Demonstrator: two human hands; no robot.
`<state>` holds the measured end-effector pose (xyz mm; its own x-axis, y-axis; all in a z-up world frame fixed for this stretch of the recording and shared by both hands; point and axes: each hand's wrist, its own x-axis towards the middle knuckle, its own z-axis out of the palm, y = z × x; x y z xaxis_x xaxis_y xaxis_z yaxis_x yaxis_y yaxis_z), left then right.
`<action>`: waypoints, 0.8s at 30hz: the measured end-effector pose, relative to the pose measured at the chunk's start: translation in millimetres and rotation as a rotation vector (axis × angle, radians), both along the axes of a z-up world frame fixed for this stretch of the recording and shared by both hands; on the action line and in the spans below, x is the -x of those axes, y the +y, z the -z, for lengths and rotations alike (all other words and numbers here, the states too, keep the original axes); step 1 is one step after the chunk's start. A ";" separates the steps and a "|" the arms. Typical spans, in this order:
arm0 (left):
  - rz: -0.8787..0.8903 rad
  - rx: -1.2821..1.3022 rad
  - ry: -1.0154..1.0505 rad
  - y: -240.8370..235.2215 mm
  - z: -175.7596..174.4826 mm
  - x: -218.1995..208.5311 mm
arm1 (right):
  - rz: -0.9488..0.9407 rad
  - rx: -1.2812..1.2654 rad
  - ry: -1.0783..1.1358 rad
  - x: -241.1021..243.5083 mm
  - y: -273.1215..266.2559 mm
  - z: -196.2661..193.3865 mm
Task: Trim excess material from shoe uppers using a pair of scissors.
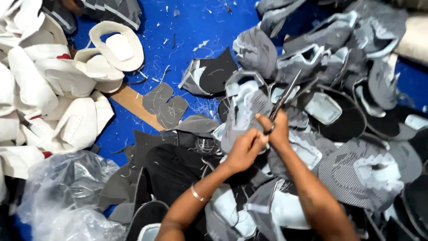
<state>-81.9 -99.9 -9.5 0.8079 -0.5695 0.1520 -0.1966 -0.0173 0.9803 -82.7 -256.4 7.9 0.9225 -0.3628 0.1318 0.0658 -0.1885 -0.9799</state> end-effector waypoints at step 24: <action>0.018 0.516 0.751 51.7 10.7 -44.5 | -0.147 -0.432 0.120 9.7 -26.9 11.5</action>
<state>-37.4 -48.2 -20.2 0.7887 -0.5905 -0.1708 0.5008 0.4561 0.7356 -92.4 -283.3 -3.6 0.9678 -0.2251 -0.1129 -0.0569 0.2415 -0.9687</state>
